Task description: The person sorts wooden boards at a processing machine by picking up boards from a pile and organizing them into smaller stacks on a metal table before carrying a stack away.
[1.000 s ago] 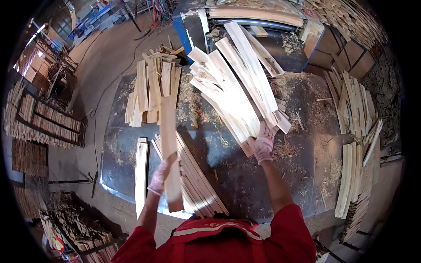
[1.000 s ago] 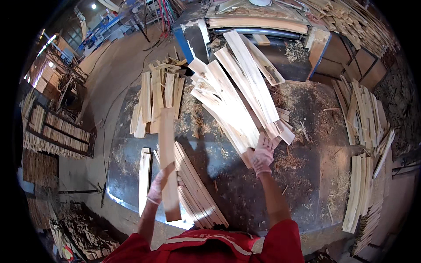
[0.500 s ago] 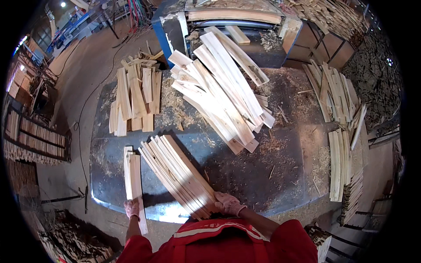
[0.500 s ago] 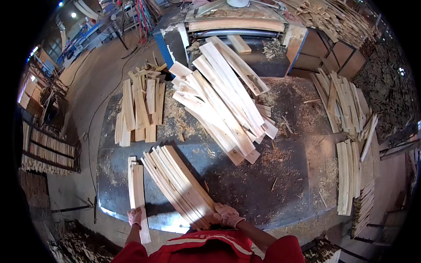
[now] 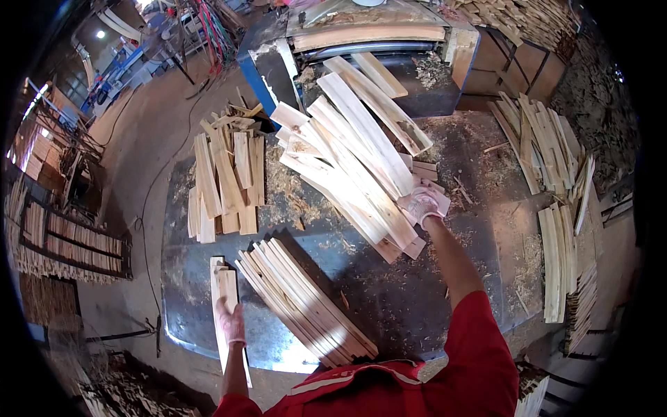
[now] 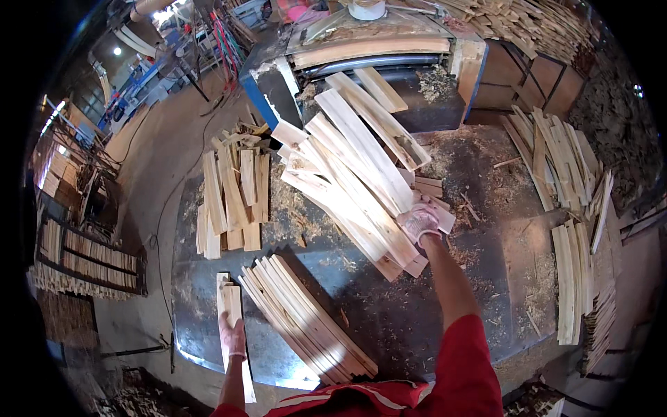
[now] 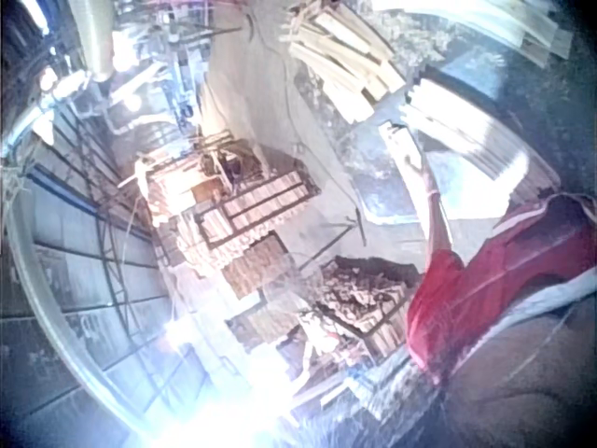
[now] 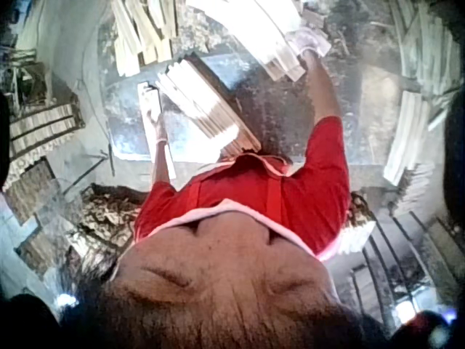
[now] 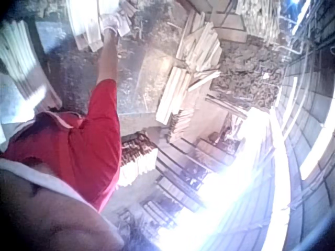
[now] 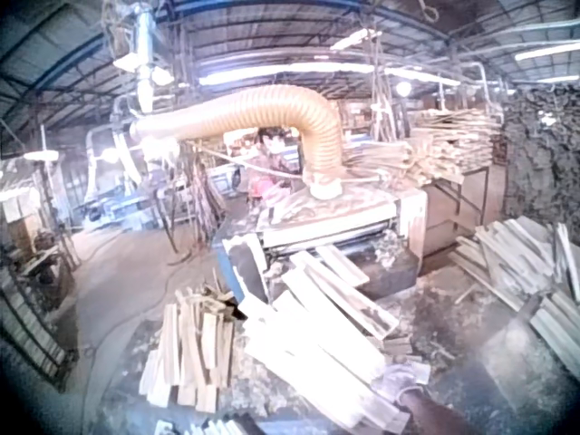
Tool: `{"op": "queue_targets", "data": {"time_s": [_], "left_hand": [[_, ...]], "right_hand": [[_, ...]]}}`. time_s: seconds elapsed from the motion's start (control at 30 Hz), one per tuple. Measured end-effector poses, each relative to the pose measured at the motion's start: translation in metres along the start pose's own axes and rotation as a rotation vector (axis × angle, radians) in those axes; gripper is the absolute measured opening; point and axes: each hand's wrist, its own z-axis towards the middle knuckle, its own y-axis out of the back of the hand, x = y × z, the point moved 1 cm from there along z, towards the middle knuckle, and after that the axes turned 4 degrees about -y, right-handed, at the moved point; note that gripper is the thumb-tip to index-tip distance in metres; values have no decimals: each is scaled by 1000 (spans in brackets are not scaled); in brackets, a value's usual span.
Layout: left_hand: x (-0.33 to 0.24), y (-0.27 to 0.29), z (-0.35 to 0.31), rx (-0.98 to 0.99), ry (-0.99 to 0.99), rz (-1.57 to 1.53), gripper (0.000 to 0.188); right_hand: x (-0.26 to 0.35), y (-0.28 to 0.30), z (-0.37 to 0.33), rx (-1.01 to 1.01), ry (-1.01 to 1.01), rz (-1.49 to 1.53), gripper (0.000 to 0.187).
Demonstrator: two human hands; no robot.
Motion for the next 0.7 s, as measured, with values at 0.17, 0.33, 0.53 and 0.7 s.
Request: {"op": "queue_targets", "data": {"time_s": [0.17,0.33,0.53,0.7], "left_hand": [[-66,-116,8,599,-199,-677,49],[-176,-197,-38,937,-35,-985,75],[-145,-157,-29,818,256,-1317,57],[-15,-64,-27,216,-279,-360,30]], "right_hand": [[-20,-28,-88,-469,392,69,80],[30,-51,-227,179,571,387,72],[-1,-89,-132,-377,582,206,78],[-51,-52,-7,-350,168,-182,96]]}}
